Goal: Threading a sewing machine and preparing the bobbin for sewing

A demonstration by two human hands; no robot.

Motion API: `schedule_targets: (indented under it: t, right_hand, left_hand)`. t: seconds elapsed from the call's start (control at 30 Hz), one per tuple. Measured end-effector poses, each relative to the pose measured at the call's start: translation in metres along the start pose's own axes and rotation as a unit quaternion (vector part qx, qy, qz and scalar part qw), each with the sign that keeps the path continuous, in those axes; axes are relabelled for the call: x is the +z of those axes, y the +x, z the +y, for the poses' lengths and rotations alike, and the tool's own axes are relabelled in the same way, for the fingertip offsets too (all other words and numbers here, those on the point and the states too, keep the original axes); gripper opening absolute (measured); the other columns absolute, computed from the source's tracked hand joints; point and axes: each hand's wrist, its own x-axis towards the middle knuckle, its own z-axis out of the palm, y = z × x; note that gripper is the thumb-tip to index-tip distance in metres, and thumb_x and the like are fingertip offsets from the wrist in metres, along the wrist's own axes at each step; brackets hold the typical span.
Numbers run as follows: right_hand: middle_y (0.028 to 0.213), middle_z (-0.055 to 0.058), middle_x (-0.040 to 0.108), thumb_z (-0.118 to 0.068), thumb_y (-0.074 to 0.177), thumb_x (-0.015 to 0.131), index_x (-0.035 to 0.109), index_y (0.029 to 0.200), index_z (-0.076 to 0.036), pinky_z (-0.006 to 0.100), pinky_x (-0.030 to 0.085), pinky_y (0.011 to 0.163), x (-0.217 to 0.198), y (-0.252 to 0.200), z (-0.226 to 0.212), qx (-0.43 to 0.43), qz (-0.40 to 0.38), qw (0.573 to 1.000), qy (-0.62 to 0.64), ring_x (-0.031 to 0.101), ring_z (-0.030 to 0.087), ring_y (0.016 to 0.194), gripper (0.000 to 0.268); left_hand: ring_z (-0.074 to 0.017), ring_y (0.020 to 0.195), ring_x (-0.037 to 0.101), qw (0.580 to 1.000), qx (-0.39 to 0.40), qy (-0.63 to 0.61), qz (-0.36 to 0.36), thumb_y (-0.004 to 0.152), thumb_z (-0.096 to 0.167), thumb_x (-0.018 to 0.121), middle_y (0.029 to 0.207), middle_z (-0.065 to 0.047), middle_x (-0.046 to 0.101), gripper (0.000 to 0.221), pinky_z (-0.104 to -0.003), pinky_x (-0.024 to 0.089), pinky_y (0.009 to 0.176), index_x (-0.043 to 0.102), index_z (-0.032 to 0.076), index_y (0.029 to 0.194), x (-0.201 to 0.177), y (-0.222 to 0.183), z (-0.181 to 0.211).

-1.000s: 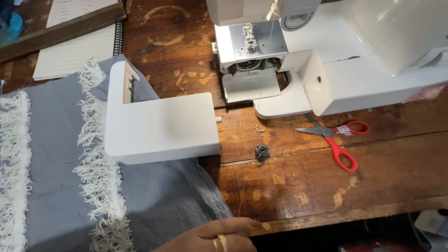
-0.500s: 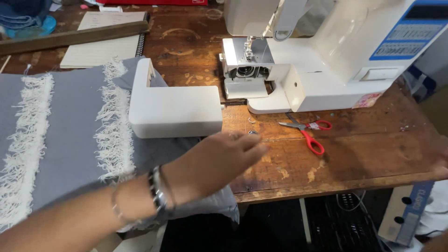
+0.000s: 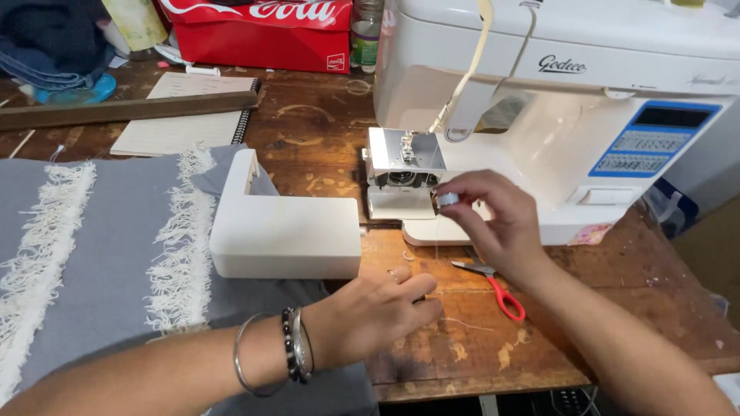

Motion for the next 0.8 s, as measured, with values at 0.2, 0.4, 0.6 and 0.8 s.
schedule_targets:
  t: [0.2, 0.4, 0.6, 0.8]
  right_hand:
    - [0.103, 0.011, 0.075, -0.004, 0.094, 0.071, 0.066, 0.11, -0.003, 0.027, 0.061, 0.08, 0.015, -0.037, 0.008, 0.024, -0.043, 0.998, 0.03, 0.074, 0.021, 0.093, 0.017]
    - [0.106, 0.014, 0.068, 0.005, 0.095, 0.065, 0.061, 0.112, -0.003, 0.033, 0.057, 0.096, 0.008, -0.05, 0.017, 0.05, 0.016, 0.995, 0.081, 0.067, 0.024, 0.104, 0.019]
    - [0.105, 0.013, 0.067, -0.002, 0.1, 0.066, 0.061, 0.113, -0.003, 0.032, 0.055, 0.088, 0.012, -0.05, 0.017, 0.028, 0.036, 0.999, -0.004, 0.064, 0.024, 0.102, 0.014]
    - [0.102, 0.014, 0.069, 0.002, 0.093, 0.07, 0.062, 0.107, 0.0, 0.032, 0.059, 0.089, 0.023, -0.052, -0.001, 0.03, 0.011, 0.998, 0.049, 0.07, 0.024, 0.096, 0.016]
  left_hand:
    - [-0.0318, 0.081, 0.059, 0.971, -0.047, -0.233, 0.031, 0.096, -0.001, 0.049, 0.106, -0.015, 0.056, 0.008, -0.042, 0.047, 0.068, 0.054, 0.004, 0.101, 0.01, -0.006, -0.017]
    - [-0.0219, 0.097, 0.065, 0.847, -0.137, -0.492, 0.144, 0.102, 0.003, 0.055, 0.124, -0.012, 0.063, 0.025, -0.032, 0.057, 0.084, 0.068, 0.014, 0.121, -0.015, -0.005, 0.001]
    - [-0.0223, 0.121, 0.069, 0.867, -0.168, -0.399, 0.247, 0.101, 0.006, 0.064, 0.126, -0.008, 0.071, 0.026, -0.035, 0.06, 0.106, 0.065, 0.013, 0.126, -0.067, -0.016, -0.004]
    - [-0.0121, 0.1, 0.072, 0.758, -0.275, -0.533, 0.259, 0.098, 0.016, 0.064, 0.11, -0.005, 0.076, 0.025, -0.026, 0.061, 0.09, 0.07, 0.006, 0.121, -0.044, -0.03, 0.0]
